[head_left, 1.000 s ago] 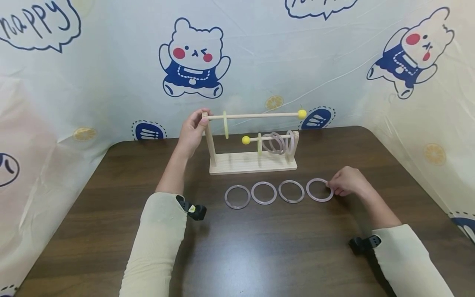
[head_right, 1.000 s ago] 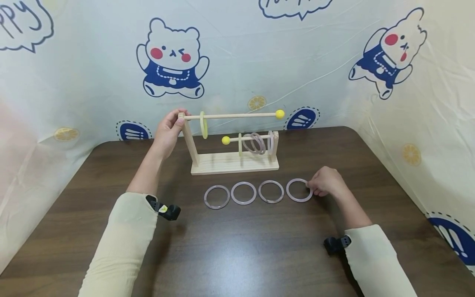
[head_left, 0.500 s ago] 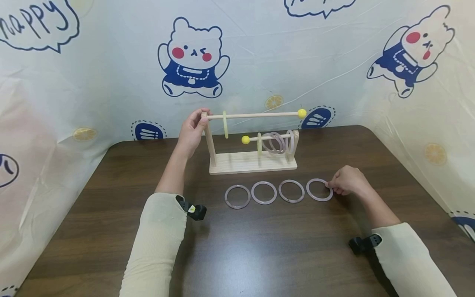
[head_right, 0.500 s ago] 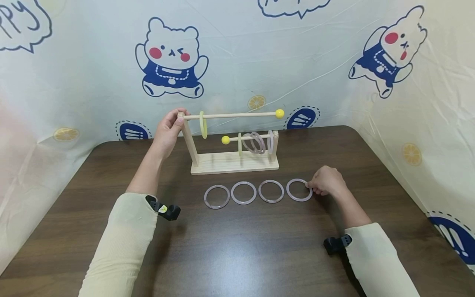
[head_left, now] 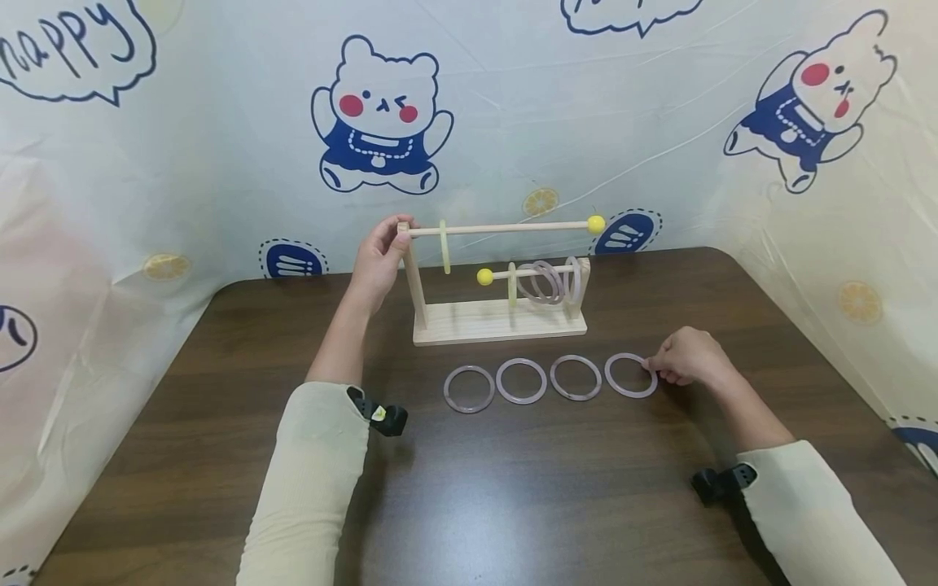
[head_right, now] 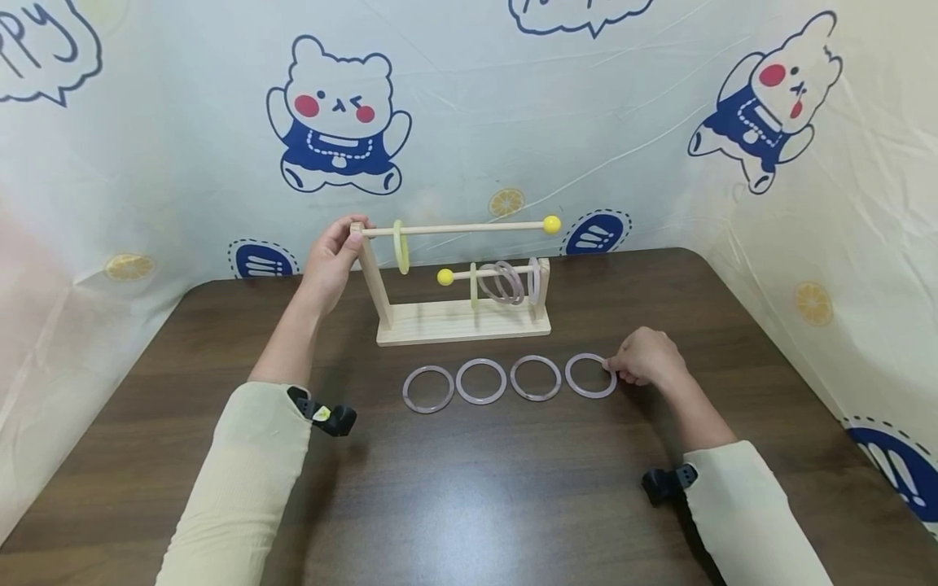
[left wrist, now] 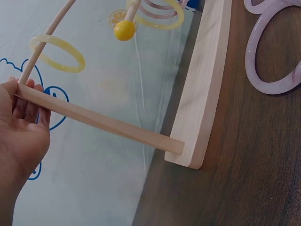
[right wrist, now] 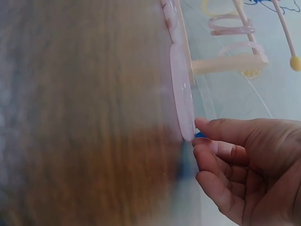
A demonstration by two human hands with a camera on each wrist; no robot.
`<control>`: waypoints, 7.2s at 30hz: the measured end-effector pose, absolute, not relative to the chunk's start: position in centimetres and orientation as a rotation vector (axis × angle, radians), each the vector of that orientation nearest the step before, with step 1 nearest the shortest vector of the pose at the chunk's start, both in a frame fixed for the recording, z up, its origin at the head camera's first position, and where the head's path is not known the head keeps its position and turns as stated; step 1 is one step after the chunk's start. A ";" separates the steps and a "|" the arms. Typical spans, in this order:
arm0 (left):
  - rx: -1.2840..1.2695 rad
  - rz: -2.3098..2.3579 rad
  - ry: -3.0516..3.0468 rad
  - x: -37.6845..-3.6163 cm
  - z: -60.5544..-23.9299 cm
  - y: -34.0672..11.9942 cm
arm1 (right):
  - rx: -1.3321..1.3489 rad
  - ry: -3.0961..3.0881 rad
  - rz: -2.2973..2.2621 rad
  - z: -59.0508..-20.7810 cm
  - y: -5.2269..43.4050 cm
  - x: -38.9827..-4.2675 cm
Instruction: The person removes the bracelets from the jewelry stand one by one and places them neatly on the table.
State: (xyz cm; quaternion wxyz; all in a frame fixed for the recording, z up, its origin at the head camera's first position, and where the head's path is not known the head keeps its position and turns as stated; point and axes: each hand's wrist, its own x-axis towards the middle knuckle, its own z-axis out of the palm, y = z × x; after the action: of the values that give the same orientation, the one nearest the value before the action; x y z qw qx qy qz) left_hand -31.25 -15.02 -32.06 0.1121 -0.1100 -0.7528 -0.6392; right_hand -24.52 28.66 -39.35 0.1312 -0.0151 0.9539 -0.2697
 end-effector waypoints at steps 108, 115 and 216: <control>-0.288 -1.904 -2.211 -31.3 -32.0 -15.0 | -0.348 2.761 -1.224 -27.6 4.5 -31.6; -0.305 -1.900 -2.216 -31.2 -32.0 -15.0 | -0.459 2.887 -1.217 -28.3 3.8 -31.5; -0.270 -1.904 -2.206 -31.3 -31.9 -14.9 | -0.547 3.230 -1.615 -30.5 7.0 -29.1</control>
State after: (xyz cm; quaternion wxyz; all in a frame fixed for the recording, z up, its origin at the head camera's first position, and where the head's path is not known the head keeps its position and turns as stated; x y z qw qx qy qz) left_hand -31.30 -14.86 -31.94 0.1076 -0.0916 -0.7494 -0.6468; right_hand -29.10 7.00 -30.47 -0.2524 -0.1448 0.8557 -0.4278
